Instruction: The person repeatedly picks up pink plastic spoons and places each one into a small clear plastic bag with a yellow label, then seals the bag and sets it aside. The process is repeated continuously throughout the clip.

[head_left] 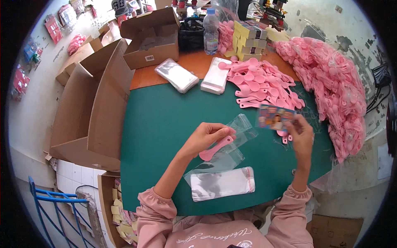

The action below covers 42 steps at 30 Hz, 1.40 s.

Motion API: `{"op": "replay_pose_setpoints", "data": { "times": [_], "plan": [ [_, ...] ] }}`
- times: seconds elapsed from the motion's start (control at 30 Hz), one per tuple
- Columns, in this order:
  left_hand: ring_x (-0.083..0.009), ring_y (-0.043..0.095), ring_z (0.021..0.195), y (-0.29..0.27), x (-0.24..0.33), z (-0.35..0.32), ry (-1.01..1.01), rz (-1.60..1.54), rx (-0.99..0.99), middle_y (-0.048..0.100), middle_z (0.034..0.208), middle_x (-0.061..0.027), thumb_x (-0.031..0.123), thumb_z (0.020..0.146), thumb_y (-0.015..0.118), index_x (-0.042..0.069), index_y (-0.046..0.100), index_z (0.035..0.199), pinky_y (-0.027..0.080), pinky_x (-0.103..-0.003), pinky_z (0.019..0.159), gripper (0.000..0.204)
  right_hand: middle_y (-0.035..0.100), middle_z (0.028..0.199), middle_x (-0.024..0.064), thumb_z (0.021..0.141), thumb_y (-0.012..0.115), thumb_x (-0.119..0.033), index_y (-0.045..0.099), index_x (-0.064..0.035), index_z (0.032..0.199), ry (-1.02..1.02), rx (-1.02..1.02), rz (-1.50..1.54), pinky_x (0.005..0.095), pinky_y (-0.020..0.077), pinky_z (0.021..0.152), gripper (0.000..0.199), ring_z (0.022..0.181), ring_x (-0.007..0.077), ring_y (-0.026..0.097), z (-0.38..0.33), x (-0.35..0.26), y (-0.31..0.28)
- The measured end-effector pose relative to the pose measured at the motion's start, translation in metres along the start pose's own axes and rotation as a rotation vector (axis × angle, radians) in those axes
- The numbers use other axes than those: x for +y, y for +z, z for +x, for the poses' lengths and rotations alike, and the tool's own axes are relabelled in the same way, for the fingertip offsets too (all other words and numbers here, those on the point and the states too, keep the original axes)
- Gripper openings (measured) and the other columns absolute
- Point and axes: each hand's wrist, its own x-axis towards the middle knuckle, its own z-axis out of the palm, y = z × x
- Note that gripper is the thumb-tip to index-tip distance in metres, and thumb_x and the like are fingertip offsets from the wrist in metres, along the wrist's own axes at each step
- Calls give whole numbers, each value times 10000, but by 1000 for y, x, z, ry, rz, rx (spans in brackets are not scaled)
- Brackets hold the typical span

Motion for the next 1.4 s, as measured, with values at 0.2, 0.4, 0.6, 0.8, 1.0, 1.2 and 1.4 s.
{"op": "replay_pose_setpoints", "data": {
  "times": [0.2, 0.4, 0.6, 0.8, 1.0, 1.2, 1.4],
  "plan": [
    [-70, 540, 704, -4, 3, -5, -56, 44, 86, 624, 807, -47, 235, 895, 491, -37, 610, 991, 443, -200, 611, 312, 554, 677, 10, 799, 585, -47, 582, 0, 863, 28, -356, -28, 203, 393, 472, 80, 531, 63, 493, -7, -22, 40],
    [-34, 430, 616, 1, 0, 0, 7, 99, -19, 538, 696, 28, 249, 903, 485, -30, 607, 981, 358, -184, 515, 315, 523, 595, 52, 773, 589, -54, 563, 24, 836, -135, -363, -309, 244, 384, 477, 103, 539, 68, 494, -4, -32, 29],
    [-28, 427, 582, 6, -1, -2, -8, 348, -74, 577, 675, -9, 228, 886, 510, 23, 563, 1105, 354, -215, 478, 304, 550, 604, 104, 745, 624, -121, 506, 27, 760, -148, -792, -303, 301, 411, 507, 189, 514, 208, 515, 6, -19, 57],
    [-127, 560, 569, 10, 14, -6, -5, 547, 21, 622, 645, -121, 272, 847, 560, 65, 445, 1243, 447, -280, 559, 461, 545, 620, 127, 720, 624, -111, 520, 28, 796, -437, -758, -325, 317, 417, 535, 190, 540, 266, 495, 13, -8, 63],
    [-140, 604, 689, -32, 2, -17, 57, 623, -143, 642, 778, -111, 249, 827, 593, 57, 422, 1253, 485, -280, 634, 498, 564, 648, 51, 712, 651, -108, 566, 15, 747, -5, -750, -82, 259, 406, 560, 153, 604, 126, 504, 24, 10, 67],
    [-125, 593, 769, -59, 0, -33, -49, 259, -131, 630, 901, -111, 156, 797, 630, 37, 419, 1226, 501, -260, 688, 493, 561, 661, 0, 718, 660, -67, 567, -18, 686, 266, -716, 219, 211, 398, 581, 110, 633, 61, 500, 20, 8, 82],
    [-143, 585, 828, -29, -27, -32, 45, 313, 180, 602, 908, -117, 165, 829, 593, 42, 370, 1248, 502, -259, 690, 490, 596, 708, 29, 738, 656, -105, 621, -9, 804, 95, -565, 156, 221, 415, 592, 122, 640, 78, 526, 28, 34, 92]
  ]
}}
